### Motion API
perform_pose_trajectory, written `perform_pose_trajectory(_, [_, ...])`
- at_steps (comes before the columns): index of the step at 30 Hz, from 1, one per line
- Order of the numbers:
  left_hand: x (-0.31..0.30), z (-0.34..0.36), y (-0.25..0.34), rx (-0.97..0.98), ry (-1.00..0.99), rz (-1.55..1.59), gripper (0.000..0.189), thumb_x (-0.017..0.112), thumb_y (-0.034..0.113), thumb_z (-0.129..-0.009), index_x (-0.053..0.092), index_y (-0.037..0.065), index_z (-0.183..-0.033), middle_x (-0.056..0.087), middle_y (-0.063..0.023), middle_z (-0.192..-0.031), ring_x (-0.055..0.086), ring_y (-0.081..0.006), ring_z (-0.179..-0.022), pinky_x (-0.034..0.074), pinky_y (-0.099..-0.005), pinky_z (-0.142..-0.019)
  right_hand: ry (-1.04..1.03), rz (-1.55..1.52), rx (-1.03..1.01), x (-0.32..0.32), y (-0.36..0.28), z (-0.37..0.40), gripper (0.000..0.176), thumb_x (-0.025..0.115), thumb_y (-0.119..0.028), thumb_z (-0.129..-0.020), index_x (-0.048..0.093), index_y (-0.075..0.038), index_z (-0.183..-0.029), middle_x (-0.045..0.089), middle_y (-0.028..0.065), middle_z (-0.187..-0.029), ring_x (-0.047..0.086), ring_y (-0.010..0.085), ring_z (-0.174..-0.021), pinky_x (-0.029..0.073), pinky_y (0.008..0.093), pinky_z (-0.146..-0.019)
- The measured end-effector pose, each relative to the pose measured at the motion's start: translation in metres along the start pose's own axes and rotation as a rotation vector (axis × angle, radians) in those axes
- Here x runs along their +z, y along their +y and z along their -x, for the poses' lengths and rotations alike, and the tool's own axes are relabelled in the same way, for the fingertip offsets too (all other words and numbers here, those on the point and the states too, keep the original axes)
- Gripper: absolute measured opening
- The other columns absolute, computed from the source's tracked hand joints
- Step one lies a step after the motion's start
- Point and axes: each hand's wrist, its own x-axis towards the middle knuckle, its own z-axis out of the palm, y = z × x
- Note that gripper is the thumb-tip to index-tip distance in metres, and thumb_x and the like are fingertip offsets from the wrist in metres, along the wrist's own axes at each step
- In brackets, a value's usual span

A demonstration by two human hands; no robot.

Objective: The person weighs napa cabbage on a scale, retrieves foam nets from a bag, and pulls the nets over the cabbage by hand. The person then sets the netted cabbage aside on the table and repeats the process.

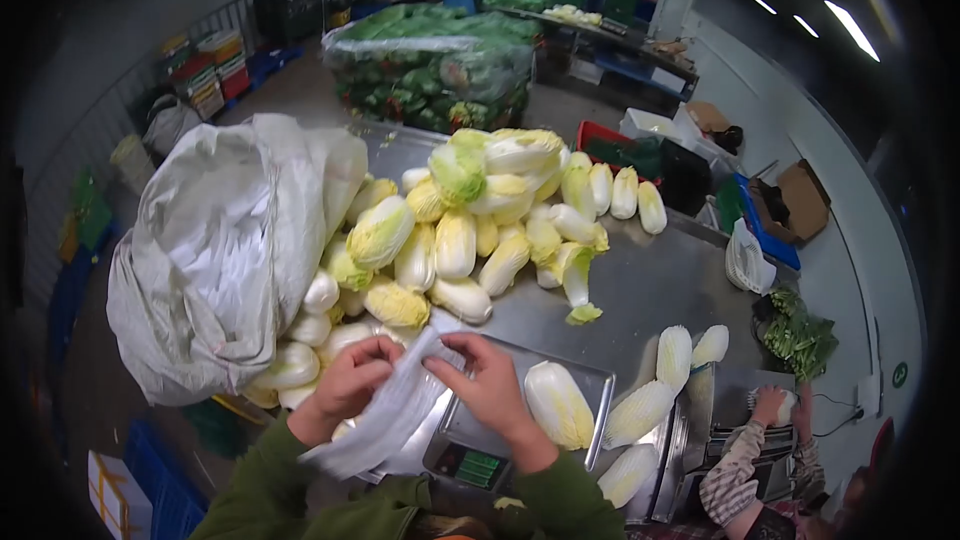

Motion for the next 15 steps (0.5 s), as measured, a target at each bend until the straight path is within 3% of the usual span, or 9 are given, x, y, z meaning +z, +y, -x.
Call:
perform_pose_trajectory(1, [0.010, -0.001, -0.011, 0.062, -0.112, 0.437, 0.025, 0.060, 0.019, -0.092, 0.056, 0.003, -0.111, 0.059, -0.0021, -0.096, 0.055, -0.0055, -0.080, 0.046, -0.0203, -0.068, 0.062, -0.324, 0.123, 0.000, 0.010, 0.009, 0.033, 0.066, -0.009, -0.086, 0.056, -0.001, -0.116, 0.064, 0.0092, -0.101, 0.062, 0.0125, -0.088, 0.050, 0.0239, -0.077])
perform_pose_trajectory(2, [0.021, -0.008, -0.024, 0.065, -0.121, 0.428, 0.025, 0.060, 0.019, -0.092, 0.056, 0.003, -0.111, 0.059, -0.0021, -0.096, 0.055, -0.0055, -0.080, 0.046, -0.0203, -0.068, 0.066, -0.324, 0.110, -0.003, 0.021, 0.015, 0.033, 0.066, -0.009, -0.086, 0.056, -0.001, -0.116, 0.064, 0.0092, -0.101, 0.062, 0.0125, -0.088, 0.050, 0.0239, -0.077])
perform_pose_trajectory(4, [0.038, -0.023, -0.053, 0.196, 0.198, -0.105, 0.036, 0.058, 0.020, -0.094, 0.053, 0.000, -0.122, 0.059, -0.0071, -0.112, 0.057, -0.0102, -0.094, 0.047, -0.0234, -0.083, 0.158, -0.550, 0.313, -0.006, 0.041, 0.028, 0.027, 0.062, -0.008, -0.089, 0.056, 0.000, -0.114, 0.065, 0.0092, -0.096, 0.061, 0.0091, -0.084, 0.049, 0.0201, -0.071])
perform_pose_trajectory(5, [0.045, -0.025, -0.058, 0.118, 0.176, -0.042, 0.042, 0.055, 0.019, -0.096, 0.048, -0.002, -0.131, 0.058, -0.0084, -0.118, 0.056, -0.0123, -0.103, 0.045, -0.0259, -0.091, 0.159, -0.555, 0.306, -0.008, 0.046, 0.032, 0.027, 0.062, -0.008, -0.089, 0.056, 0.000, -0.114, 0.065, 0.0092, -0.096, 0.061, 0.0091, -0.084, 0.049, 0.0201, -0.071])
perform_pose_trajectory(6, [0.049, -0.027, -0.070, 0.055, 0.200, 0.072, 0.042, 0.056, 0.017, -0.095, 0.048, -0.003, -0.131, 0.057, -0.0081, -0.120, 0.055, -0.0120, -0.105, 0.044, -0.0255, -0.092, 0.230, -0.315, 0.198, -0.011, 0.048, 0.035, 0.025, 0.064, -0.009, -0.087, 0.060, -0.001, -0.111, 0.066, 0.0102, -0.096, 0.062, 0.0136, -0.085, 0.050, 0.0234, -0.073])
perform_pose_trajectory(9, [0.066, -0.035, -0.094, 0.163, 0.286, -0.052, 0.039, 0.066, 0.013, -0.088, 0.056, -0.005, -0.121, 0.062, -0.0077, -0.109, 0.057, -0.0105, -0.097, 0.046, -0.0239, -0.086, 0.380, 0.419, -0.157, -0.025, 0.052, 0.047, 0.024, 0.070, -0.014, -0.076, 0.071, -0.007, -0.100, 0.066, 0.0135, -0.099, 0.062, 0.0299, -0.091, 0.048, 0.0358, -0.080])
perform_pose_trajectory(12, [0.074, -0.040, -0.113, 0.174, 0.325, -0.230, 0.035, 0.069, 0.015, -0.086, 0.059, -0.006, -0.114, 0.065, -0.0067, -0.099, 0.059, -0.0099, -0.088, 0.048, -0.0225, -0.078, 0.481, 0.682, -0.306, -0.040, 0.041, 0.057, 0.027, 0.071, -0.017, -0.074, 0.071, -0.007, -0.098, 0.064, 0.0148, -0.101, 0.058, 0.0326, -0.092, 0.047, 0.0387, -0.083])
perform_pose_trajectory(14, [0.082, -0.043, -0.118, 0.182, 0.328, -0.286, 0.031, 0.070, 0.017, -0.085, 0.062, -0.004, -0.106, 0.065, -0.0060, -0.091, 0.059, -0.0090, -0.080, 0.048, -0.0215, -0.071, 0.465, 0.686, -0.333, -0.050, 0.047, 0.064, 0.032, 0.071, -0.017, -0.074, 0.068, -0.006, -0.103, 0.063, 0.0145, -0.103, 0.058, 0.0281, -0.091, 0.046, 0.0346, -0.082])
perform_pose_trajectory(15, [0.086, -0.044, -0.123, 0.176, 0.319, -0.287, 0.028, 0.069, 0.016, -0.086, 0.062, -0.004, -0.104, 0.065, -0.0058, -0.092, 0.059, -0.0085, -0.079, 0.048, -0.0214, -0.070, 0.501, 0.518, -0.251, -0.052, 0.049, 0.069, 0.034, 0.070, -0.017, -0.076, 0.064, -0.005, -0.108, 0.063, 0.0133, -0.102, 0.058, 0.0247, -0.091, 0.046, 0.0325, -0.081])
